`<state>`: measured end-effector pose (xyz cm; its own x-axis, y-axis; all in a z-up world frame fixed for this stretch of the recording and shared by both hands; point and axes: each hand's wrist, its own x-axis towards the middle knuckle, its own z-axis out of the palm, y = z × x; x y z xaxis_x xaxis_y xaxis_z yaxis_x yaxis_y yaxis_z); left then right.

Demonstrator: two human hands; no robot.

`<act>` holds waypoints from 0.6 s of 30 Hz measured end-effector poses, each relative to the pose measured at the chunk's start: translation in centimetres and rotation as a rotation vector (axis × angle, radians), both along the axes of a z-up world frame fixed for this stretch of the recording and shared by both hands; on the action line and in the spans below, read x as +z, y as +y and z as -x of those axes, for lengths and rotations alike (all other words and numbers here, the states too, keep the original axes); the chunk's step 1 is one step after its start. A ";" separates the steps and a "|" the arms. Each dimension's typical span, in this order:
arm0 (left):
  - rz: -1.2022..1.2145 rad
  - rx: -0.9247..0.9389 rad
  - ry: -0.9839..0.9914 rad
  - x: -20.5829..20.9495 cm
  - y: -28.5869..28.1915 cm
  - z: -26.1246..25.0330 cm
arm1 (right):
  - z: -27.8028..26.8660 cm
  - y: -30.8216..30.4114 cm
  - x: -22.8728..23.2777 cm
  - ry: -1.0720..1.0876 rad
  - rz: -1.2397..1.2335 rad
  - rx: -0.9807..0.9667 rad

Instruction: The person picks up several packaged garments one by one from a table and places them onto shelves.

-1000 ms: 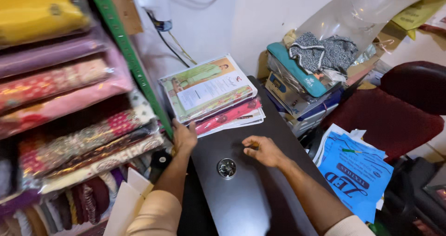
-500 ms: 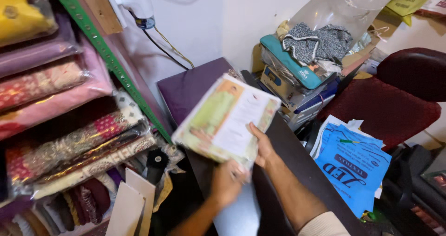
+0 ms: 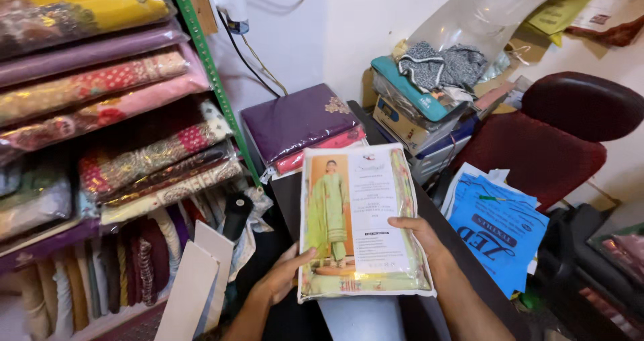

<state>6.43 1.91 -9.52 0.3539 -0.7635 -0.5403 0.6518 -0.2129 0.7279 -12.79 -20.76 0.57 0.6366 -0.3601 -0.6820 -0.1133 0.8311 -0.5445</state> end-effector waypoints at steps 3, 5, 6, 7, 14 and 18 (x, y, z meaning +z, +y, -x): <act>0.152 0.115 0.128 5.4 1.3 1.4 | 1.1 1.6 3.0 -0.078 0.095 0.011; 0.194 0.198 0.046 8.9 2.5 1.6 | 1.7 2.4 3.8 -0.155 0.181 0.028; 0.236 0.207 -0.014 10.6 3.3 1.4 | 1.8 2.8 3.7 -0.214 0.271 -0.012; 0.277 0.216 -0.074 12.3 4.0 1.2 | 1.9 3.2 3.7 -0.275 0.361 -0.052; 0.414 0.197 -0.625 15.7 10.5 -1.7 | -1.7 7.1 5.6 -0.581 0.574 -0.036; 0.512 0.428 -0.753 18.5 14.7 -4.2 | -5.7 9.8 11.5 -0.618 0.659 -0.003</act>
